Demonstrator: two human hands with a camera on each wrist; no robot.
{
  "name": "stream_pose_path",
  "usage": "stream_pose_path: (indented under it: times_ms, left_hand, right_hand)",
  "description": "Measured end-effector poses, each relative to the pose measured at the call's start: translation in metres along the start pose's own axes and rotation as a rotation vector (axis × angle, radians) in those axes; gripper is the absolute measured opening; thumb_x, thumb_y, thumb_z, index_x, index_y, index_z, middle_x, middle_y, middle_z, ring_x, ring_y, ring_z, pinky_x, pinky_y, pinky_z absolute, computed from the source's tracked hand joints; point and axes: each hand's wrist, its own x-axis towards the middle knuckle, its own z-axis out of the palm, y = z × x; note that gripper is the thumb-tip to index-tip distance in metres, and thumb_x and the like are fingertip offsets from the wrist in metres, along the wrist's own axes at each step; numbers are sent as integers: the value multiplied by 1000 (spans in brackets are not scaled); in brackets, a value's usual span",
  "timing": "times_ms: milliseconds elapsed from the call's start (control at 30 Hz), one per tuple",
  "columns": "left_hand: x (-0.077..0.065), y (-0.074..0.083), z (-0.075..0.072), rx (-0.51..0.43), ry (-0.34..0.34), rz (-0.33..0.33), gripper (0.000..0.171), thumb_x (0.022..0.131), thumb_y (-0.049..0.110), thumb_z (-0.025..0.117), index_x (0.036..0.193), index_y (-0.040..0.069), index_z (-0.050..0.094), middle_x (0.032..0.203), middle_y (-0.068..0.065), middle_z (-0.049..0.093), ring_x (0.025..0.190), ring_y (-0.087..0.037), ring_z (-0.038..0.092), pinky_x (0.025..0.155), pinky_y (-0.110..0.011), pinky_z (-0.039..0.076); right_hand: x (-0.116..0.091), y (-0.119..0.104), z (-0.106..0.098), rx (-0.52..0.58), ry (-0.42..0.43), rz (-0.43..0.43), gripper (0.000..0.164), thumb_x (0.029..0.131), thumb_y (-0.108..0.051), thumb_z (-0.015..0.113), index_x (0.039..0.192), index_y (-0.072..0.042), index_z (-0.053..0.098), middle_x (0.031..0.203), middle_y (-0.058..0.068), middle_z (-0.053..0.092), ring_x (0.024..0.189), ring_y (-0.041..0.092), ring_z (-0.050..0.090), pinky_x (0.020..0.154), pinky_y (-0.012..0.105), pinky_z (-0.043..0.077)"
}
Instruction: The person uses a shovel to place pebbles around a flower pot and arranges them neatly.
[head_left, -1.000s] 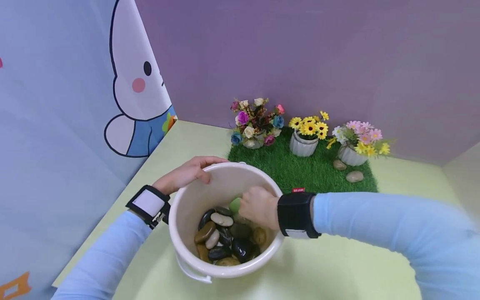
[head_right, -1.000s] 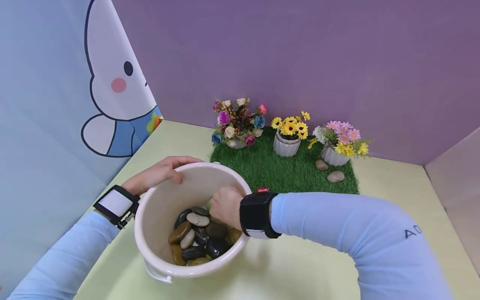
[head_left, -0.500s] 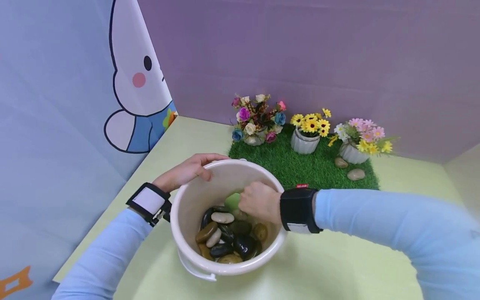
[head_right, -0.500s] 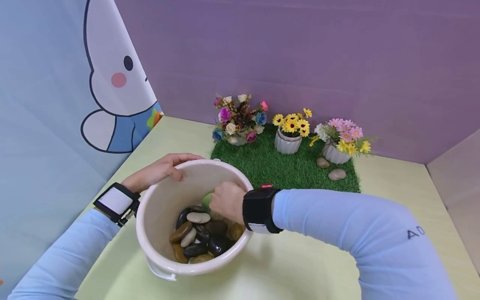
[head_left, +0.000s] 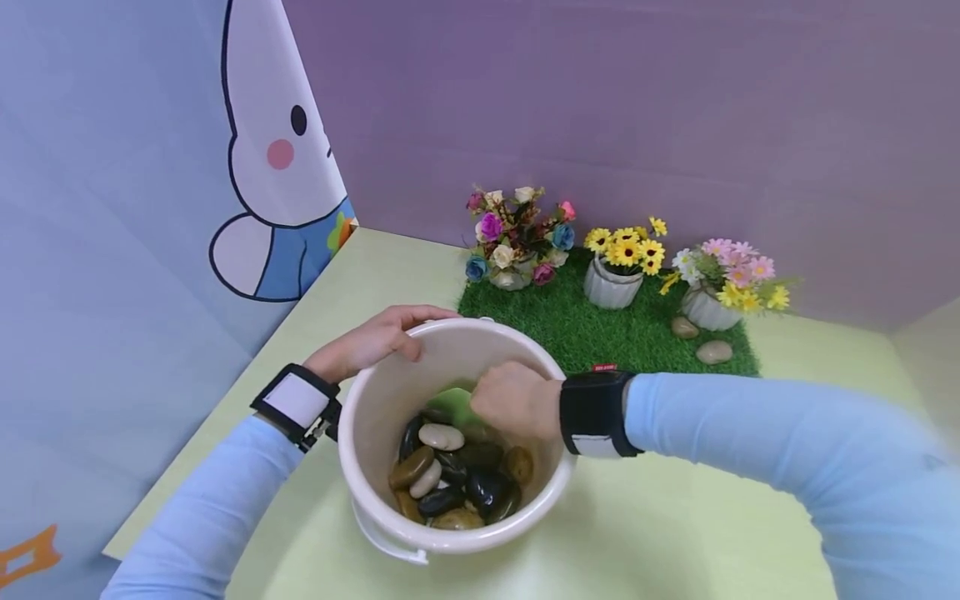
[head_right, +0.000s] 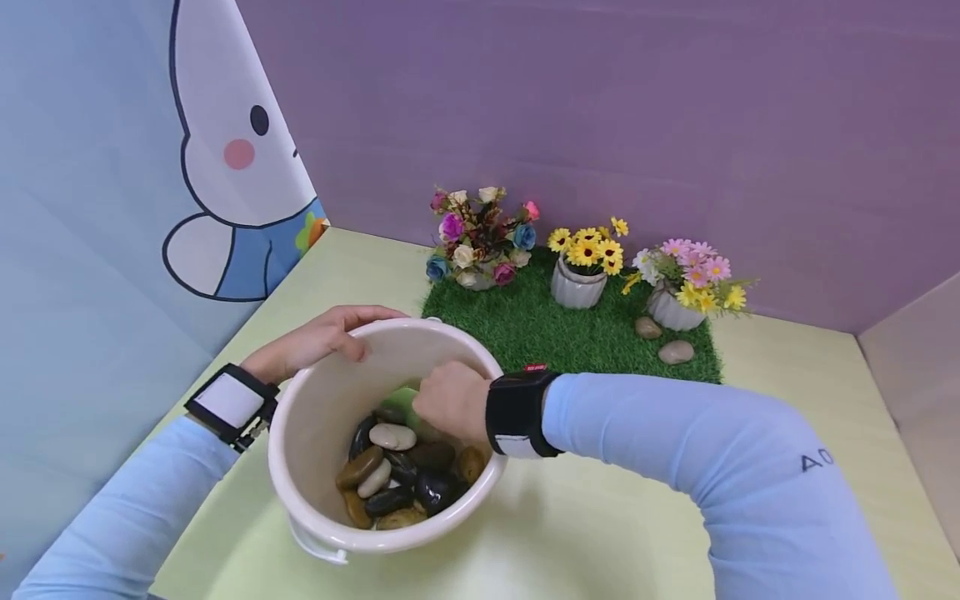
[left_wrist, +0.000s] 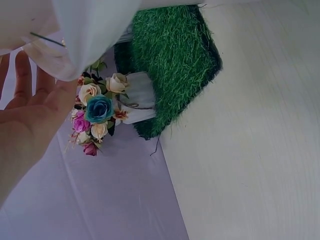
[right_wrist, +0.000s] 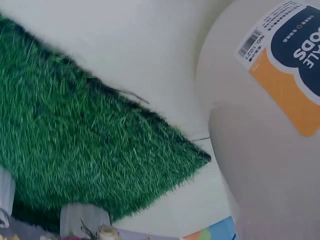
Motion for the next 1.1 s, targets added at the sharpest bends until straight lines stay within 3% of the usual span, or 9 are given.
stream_pose_path:
  times_ms: [233,367,567,867,1100]
  left_hand:
    - [-2,-2,0,-26,-8,20,76,73,4,53,149,-2,45,133,-17,61,104,-18,64,85,-35,59]
    - [-3,0,-2,-20,2,27,76,72,3,52,148,-1,46,132,-17,62,103,-19,65,84,-36,60]
    - [-6,4,-5,4,16,41,74,73,4,53,147,-2,47,131,-17,63,102,-20,66,83,-35,60]
    - [-5,4,-7,11,6,58,71,76,1,50,147,-1,48,132,-18,62,103,-20,65,84,-35,60]
    - [-4,6,-8,19,14,58,70,76,0,50,146,-1,49,132,-18,62,103,-24,64,83,-37,60]
  right_hand:
    - [5,3,-2,110,-47,-45,7,85,-14,72,79,-18,71,80,-2,72,73,16,68,67,30,57]
    - [6,6,-6,95,-51,-118,18,83,-8,71,71,-20,65,76,-4,71,68,14,65,62,29,54]
    - [4,7,-10,165,-58,-194,22,89,-12,67,68,-18,62,75,-2,70,68,16,65,61,29,52]
    - [8,10,-12,279,-199,-170,16,97,-22,64,82,-15,67,82,0,72,76,16,68,68,27,54]
    - [14,11,-11,372,-281,-197,20,96,-22,65,77,-16,62,76,-6,57,66,10,53,60,21,43]
